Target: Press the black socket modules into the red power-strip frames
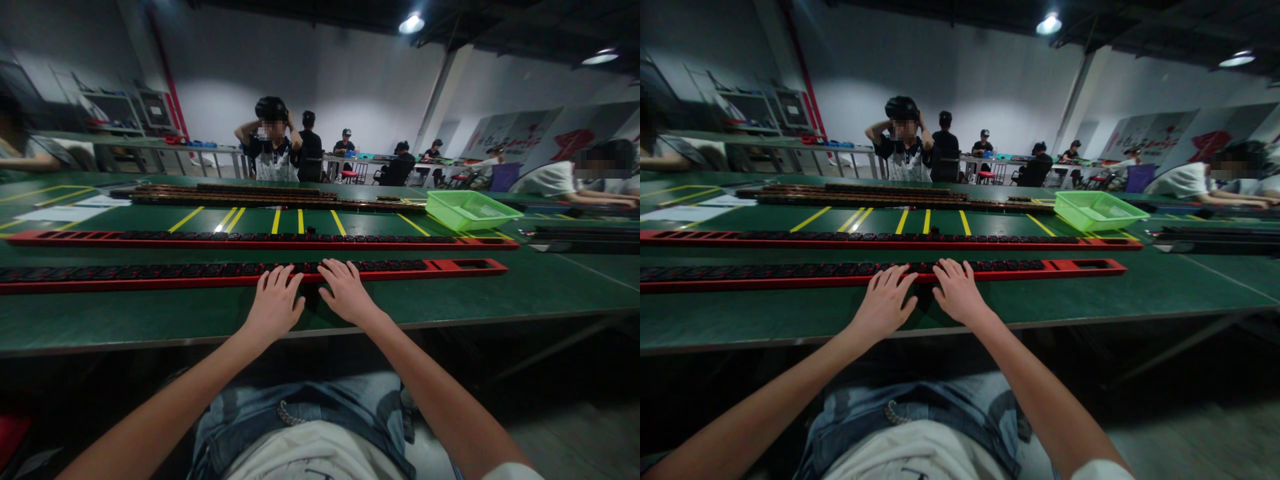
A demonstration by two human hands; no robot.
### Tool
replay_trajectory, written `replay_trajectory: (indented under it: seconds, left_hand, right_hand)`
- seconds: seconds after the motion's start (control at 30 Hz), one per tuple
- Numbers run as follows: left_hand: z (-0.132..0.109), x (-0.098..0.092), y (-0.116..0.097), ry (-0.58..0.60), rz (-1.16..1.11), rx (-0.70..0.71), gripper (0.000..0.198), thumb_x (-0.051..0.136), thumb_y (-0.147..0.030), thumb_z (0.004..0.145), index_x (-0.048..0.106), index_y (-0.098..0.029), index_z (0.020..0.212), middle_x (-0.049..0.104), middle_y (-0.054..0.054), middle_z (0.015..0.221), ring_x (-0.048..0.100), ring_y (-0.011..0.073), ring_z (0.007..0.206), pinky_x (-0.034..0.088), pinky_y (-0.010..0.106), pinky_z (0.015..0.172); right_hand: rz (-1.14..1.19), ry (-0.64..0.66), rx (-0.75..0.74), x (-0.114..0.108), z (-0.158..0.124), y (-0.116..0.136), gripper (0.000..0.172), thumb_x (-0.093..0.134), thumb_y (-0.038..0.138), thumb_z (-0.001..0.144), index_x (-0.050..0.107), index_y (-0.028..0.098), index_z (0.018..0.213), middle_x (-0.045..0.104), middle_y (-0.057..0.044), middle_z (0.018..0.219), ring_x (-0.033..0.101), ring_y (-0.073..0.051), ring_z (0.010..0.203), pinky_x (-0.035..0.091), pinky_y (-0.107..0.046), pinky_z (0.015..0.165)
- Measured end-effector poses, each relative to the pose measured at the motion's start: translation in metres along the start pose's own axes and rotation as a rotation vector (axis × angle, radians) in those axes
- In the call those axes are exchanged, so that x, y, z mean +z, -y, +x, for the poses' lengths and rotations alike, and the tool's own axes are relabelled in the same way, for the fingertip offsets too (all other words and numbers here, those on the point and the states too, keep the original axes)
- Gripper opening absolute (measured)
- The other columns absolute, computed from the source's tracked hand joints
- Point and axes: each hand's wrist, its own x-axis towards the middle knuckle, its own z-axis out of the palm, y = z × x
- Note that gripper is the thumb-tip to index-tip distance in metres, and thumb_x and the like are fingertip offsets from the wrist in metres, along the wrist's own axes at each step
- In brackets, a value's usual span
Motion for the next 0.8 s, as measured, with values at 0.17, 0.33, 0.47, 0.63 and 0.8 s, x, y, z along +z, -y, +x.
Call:
replay_trajectory:
  seconds: [0.17, 0.33, 0.47, 0.63, 0.8]
  left_hand:
    - [0.0001, 0.0021, 0.0012, -0.011, 0.000, 0.003, 0.046, 0.052, -0.033, 0.093, 0.058, -0.019, 0.136, 0.052, 0.013, 0.148, 0.041, 0.0330, 0.140, 0.031, 0.054, 0.117]
    - [0.0002, 0.0040, 0.0022, -0.027, -0.023, 0.010, 0.044, 0.054, -0.032, 0.092, 0.059, -0.019, 0.134, 0.053, 0.013, 0.147, 0.042, 0.0333, 0.139, 0.031, 0.055, 0.117]
    - [0.0000, 0.0041, 0.0024, -0.036, -0.038, 0.012, 0.044, 0.055, -0.032, 0.091, 0.060, -0.019, 0.133, 0.054, 0.014, 0.146, 0.042, 0.0338, 0.139, 0.031, 0.055, 0.117]
    - [0.0001, 0.0037, 0.0021, -0.030, -0.035, 0.009, 0.044, 0.055, -0.032, 0.091, 0.059, -0.020, 0.134, 0.054, 0.014, 0.146, 0.042, 0.0334, 0.139, 0.032, 0.055, 0.117]
    - [0.0002, 0.0021, 0.0009, -0.013, -0.016, 0.005, 0.046, 0.054, -0.033, 0.092, 0.058, -0.018, 0.136, 0.053, 0.013, 0.147, 0.042, 0.0331, 0.139, 0.033, 0.054, 0.116]
  right_hand:
    - [0.005, -0.006, -0.001, 0.0008, -0.0003, -0.0009, 0.047, 0.052, 0.027, 0.096, 0.054, 0.016, 0.141, 0.047, -0.014, 0.153, 0.039, -0.028, 0.144, 0.021, -0.056, 0.121]
    - [0.005, -0.004, -0.005, 0.0002, -0.0001, -0.0008, 0.047, 0.053, 0.027, 0.096, 0.053, 0.015, 0.141, 0.047, -0.014, 0.153, 0.039, -0.028, 0.143, 0.022, -0.055, 0.121]
    - [0.005, -0.001, 0.000, -0.0002, 0.0002, -0.0004, 0.047, 0.053, 0.027, 0.096, 0.054, 0.016, 0.142, 0.048, -0.014, 0.153, 0.039, -0.028, 0.144, 0.022, -0.056, 0.121]
    - [0.010, 0.004, 0.000, -0.0008, -0.0001, 0.0001, 0.047, 0.053, 0.027, 0.096, 0.053, 0.016, 0.142, 0.047, -0.014, 0.153, 0.039, -0.029, 0.144, 0.021, -0.056, 0.121]
    - [0.009, 0.016, 0.011, -0.0019, 0.0000, 0.0006, 0.047, 0.053, 0.026, 0.096, 0.053, 0.017, 0.142, 0.047, -0.014, 0.153, 0.039, -0.028, 0.144, 0.021, -0.056, 0.121]
